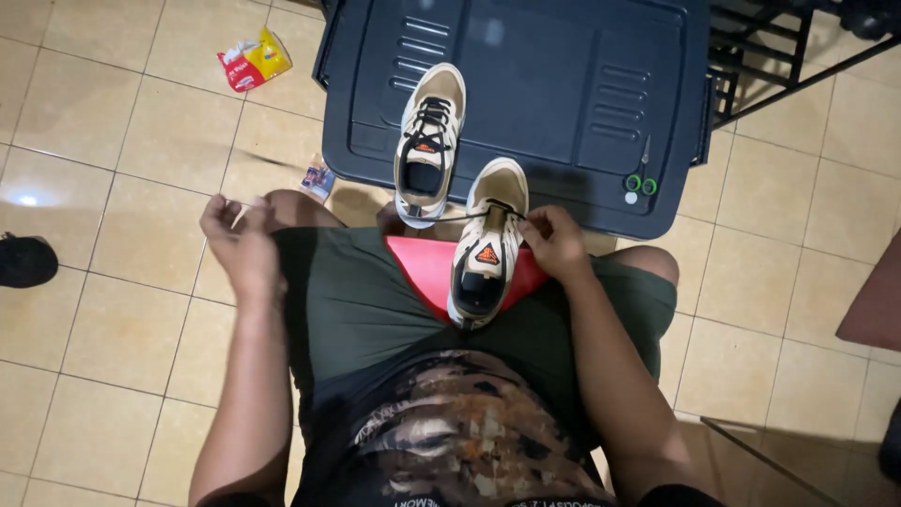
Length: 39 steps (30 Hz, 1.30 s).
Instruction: The person selects a pair of shoes from a multi-tiered rack, places them on a plastic bin, and ties the laces.
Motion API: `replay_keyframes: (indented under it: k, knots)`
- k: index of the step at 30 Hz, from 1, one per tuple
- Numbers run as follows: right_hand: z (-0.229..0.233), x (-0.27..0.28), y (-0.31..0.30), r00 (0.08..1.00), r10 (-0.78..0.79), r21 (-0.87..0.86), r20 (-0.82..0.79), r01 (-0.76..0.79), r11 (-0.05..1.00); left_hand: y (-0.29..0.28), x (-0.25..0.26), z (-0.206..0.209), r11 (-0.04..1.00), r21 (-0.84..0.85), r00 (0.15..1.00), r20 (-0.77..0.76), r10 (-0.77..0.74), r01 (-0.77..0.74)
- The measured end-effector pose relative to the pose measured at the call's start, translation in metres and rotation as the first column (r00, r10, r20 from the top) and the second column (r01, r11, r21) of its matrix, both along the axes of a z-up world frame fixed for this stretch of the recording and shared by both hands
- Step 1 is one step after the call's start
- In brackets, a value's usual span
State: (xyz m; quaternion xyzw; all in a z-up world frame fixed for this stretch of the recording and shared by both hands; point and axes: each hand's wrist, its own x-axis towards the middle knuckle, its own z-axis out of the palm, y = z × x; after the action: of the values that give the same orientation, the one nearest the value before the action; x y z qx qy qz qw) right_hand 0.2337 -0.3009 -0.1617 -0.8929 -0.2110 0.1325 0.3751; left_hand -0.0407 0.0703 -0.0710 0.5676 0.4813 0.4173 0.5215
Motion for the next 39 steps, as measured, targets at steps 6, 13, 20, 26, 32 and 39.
replay_keyframes:
  k: [6,13,20,26,32,39]
  knots:
    - [0.021,0.008,0.047,0.939,0.225,0.028,0.261,-0.240,0.970,-0.094,0.072,0.025,0.881,0.153,0.880,-0.255,-0.402,0.447]
    - [0.036,0.015,0.077,0.923,0.357,-0.401,0.143,-0.275,0.873,-0.208,0.157,-0.024,0.559,0.104,0.499,-0.601,-0.624,0.823]
    - [-0.020,0.031,0.046,0.977,0.120,0.071,-0.179,-0.109,0.992,-0.224,0.146,0.012,0.501,-0.064,0.336,-0.668,-0.664,0.863]
    - [0.094,0.024,0.034,0.708,-0.143,0.255,-0.692,0.424,0.869,-0.226,0.147,0.030,0.448,-0.295,0.181,-0.630,-0.755,0.844]
    - [0.112,0.133,-0.048,0.632,0.281,0.670,-0.722,0.538,0.511,-0.225,0.145,0.026,0.438,-0.276,0.183,-0.630,-0.755,0.856]
    - [0.219,0.218,-0.112,0.837,0.153,0.834,-0.525,0.542,-0.101,-0.226,0.147,0.019,0.420,-0.286,0.168,-0.620,-0.766,0.861]
